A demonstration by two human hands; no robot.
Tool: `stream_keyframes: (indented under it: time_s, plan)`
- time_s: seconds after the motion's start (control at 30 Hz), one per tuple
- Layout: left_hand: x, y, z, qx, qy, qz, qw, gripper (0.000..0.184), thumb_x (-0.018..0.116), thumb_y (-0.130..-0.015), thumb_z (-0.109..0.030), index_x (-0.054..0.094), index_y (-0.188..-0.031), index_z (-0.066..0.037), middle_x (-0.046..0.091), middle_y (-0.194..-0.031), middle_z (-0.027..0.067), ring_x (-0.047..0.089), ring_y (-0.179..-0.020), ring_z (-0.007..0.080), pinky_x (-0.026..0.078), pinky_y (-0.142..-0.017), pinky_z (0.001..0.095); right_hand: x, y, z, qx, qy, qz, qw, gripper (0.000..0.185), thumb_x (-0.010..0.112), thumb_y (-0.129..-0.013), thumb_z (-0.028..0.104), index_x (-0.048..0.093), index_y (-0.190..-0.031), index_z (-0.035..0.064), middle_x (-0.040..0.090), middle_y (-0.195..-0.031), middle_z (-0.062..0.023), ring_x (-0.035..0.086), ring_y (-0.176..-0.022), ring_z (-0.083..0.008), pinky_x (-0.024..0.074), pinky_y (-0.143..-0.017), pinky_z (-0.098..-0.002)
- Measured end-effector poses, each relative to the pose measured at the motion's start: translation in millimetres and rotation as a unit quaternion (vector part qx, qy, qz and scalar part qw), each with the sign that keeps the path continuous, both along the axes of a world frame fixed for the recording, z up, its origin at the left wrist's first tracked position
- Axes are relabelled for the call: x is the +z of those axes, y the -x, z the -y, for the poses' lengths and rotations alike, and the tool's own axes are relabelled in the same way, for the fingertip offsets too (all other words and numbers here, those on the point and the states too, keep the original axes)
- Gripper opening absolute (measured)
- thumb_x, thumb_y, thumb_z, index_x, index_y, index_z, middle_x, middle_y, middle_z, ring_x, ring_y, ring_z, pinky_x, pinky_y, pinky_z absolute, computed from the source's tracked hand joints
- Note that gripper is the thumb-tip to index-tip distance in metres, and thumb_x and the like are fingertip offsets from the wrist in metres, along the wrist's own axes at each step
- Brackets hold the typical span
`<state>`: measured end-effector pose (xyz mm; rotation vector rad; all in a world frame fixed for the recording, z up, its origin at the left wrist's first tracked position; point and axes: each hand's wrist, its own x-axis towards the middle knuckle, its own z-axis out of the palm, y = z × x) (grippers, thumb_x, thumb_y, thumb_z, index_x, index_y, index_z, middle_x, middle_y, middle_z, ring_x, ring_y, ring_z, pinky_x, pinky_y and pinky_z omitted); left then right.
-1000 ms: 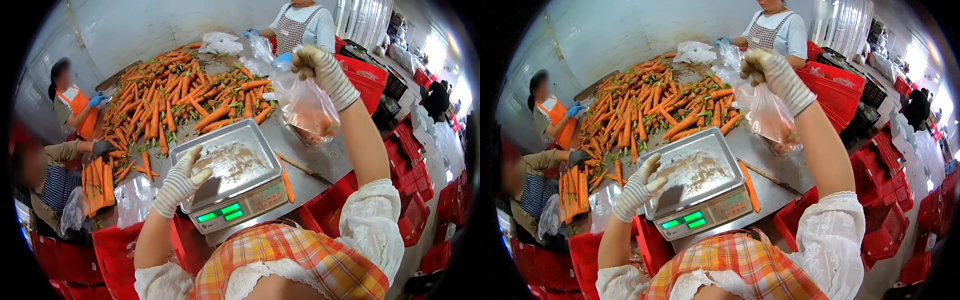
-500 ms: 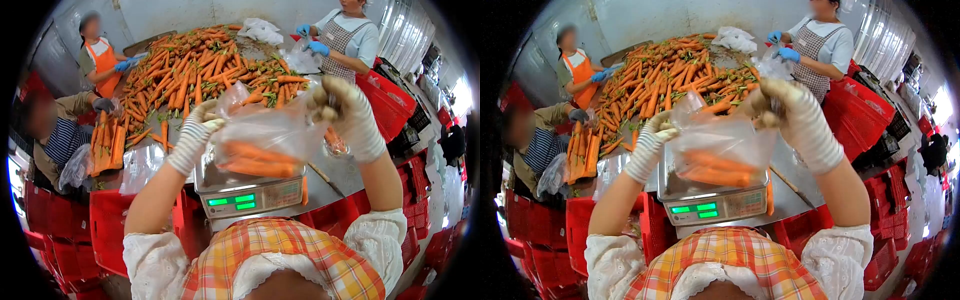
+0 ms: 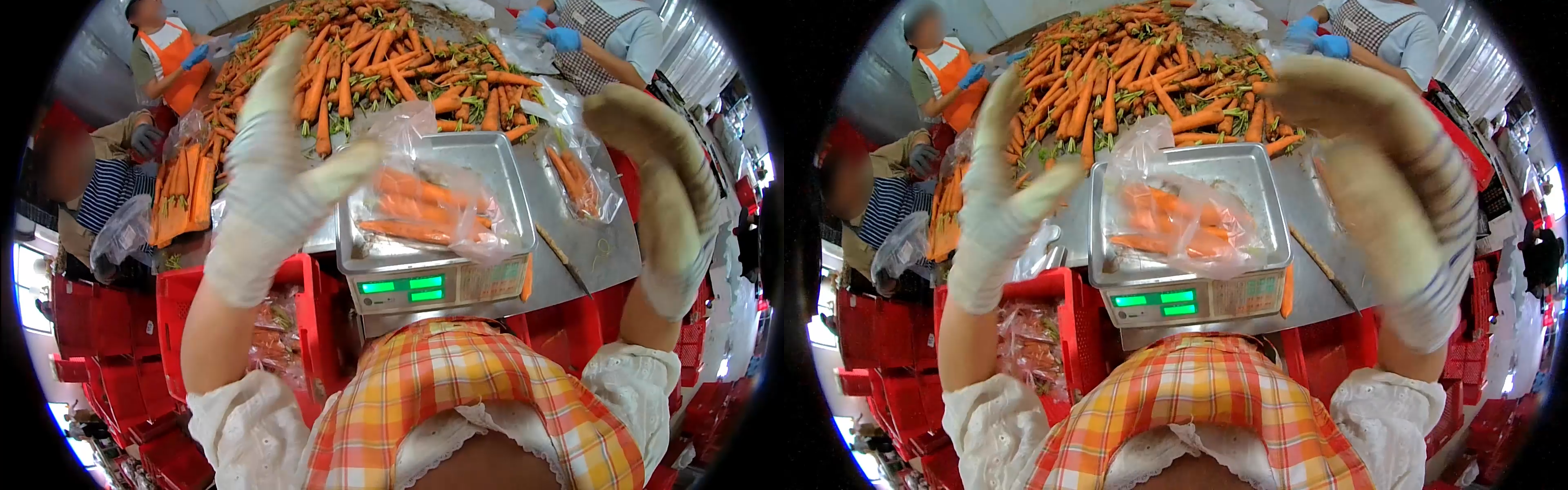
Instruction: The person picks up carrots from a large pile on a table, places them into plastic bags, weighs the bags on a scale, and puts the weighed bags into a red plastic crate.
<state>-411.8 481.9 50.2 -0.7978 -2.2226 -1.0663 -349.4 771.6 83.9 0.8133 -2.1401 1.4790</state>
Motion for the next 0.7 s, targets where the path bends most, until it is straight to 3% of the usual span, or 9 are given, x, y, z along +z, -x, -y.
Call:
stream_keyframes:
  time_s: [0.07,0.17,0.23,0.33,0.4,0.5,0.53,0.6,0.7]
  plan:
    - [4,18,-38,0.073,0.163,-0.132,0.975,0.094,0.076,-0.059,-0.030,0.029,-0.136,-0.002,0.039,-0.134,0.0210,0.037,-0.123,0.0372,0.030,-0.103,0.0414,5,-2,39,0.029,-0.155,0.000,0.988,0.038,0.054,-0.081,0.014,0.055,-0.115,-0.0037,0.060,-0.110,-0.0167,0.059,-0.104,-0.0262,0.0435,-0.092,-0.0360]
    - [-42,71,-73,0.211,0.332,-0.152,0.907,0.072,0.060,-0.077,-0.031,0.027,-0.139,-0.016,0.032,-0.142,0.0143,0.026,-0.133,0.0328,0.019,-0.104,0.0557,-22,20,86,0.063,-0.291,-0.025,0.954,0.032,0.056,-0.080,0.010,0.053,-0.110,0.0005,0.059,-0.103,-0.0211,0.058,-0.092,-0.0358,0.0466,-0.078,-0.0392]
    - [-52,74,-62,0.215,0.507,0.016,0.835,0.067,0.049,-0.084,-0.042,0.026,-0.141,-0.016,0.028,-0.146,0.0116,0.024,-0.135,0.0276,0.010,-0.107,0.0543,-61,47,93,0.068,-0.304,0.031,0.950,0.035,0.053,-0.084,0.016,0.049,-0.115,0.0013,0.059,-0.097,-0.0233,0.059,-0.087,-0.0373,0.0466,-0.075,-0.0410]
    - [-48,66,-1,0.226,0.663,0.128,0.702,0.074,0.061,-0.078,-0.025,0.025,-0.141,-0.009,0.044,-0.134,0.0162,0.038,-0.127,0.0306,0.017,-0.106,0.0507,-100,63,67,0.074,-0.423,0.195,0.882,0.039,0.046,-0.089,0.025,0.046,-0.120,0.0016,0.061,-0.086,-0.0243,0.060,-0.079,-0.0383,0.0480,-0.071,-0.0423]
    - [-35,55,26,0.281,0.620,0.260,0.685,0.072,0.062,-0.079,-0.032,0.029,-0.139,-0.009,0.063,-0.104,0.0187,0.062,-0.095,0.0262,0.038,-0.094,0.0395,-118,71,39,0.062,-0.459,0.201,0.863,0.040,0.045,-0.090,0.027,0.047,-0.120,0.0013,0.061,-0.082,-0.0242,0.060,-0.076,-0.0380,0.0486,-0.069,-0.0424]
    - [-33,14,55,0.191,0.366,0.218,0.884,0.052,0.054,-0.079,-0.011,0.044,-0.130,-0.003,0.065,-0.098,0.0175,0.064,-0.082,0.0243,0.049,-0.076,0.0336,-99,76,28,-0.003,-0.563,0.202,0.801,0.036,0.041,-0.091,0.028,0.052,-0.109,-0.0007,0.062,-0.083,-0.0243,0.063,-0.076,-0.0353,0.0506,-0.068,-0.0424]
    - [-39,4,56,0.106,0.148,0.291,0.939,0.052,0.044,-0.076,0.001,0.047,-0.128,-0.001,0.063,-0.101,0.0121,0.062,-0.082,0.0165,0.048,-0.077,0.0283,-88,71,36,-0.003,-0.549,0.166,0.819,0.035,0.042,-0.091,0.028,0.053,-0.105,-0.0016,0.062,-0.080,-0.0231,0.062,-0.074,-0.0350,0.0507,-0.067,-0.0423]
    - [-19,-27,36,0.042,-0.055,0.377,0.923,0.054,0.047,-0.075,0.000,0.045,-0.129,-0.001,0.062,-0.087,0.0071,0.059,-0.078,0.0101,0.047,-0.074,0.0230,-100,59,48,-0.013,-0.452,0.029,0.891,0.035,0.049,-0.087,0.024,0.053,-0.114,0.0022,0.064,-0.087,-0.0169,0.063,-0.075,-0.0294,0.0513,-0.064,-0.0369]
    - [-21,-53,18,-0.066,-0.277,0.414,0.865,0.055,0.048,-0.074,0.002,0.044,-0.129,-0.001,0.060,-0.080,0.0043,0.056,-0.072,0.0104,0.046,-0.071,0.0233,-97,47,86,0.072,-0.387,0.107,0.913,0.039,0.051,-0.086,0.024,0.053,-0.115,-0.0016,0.061,-0.097,-0.0193,0.061,-0.088,-0.0327,0.0501,-0.078,-0.0359]
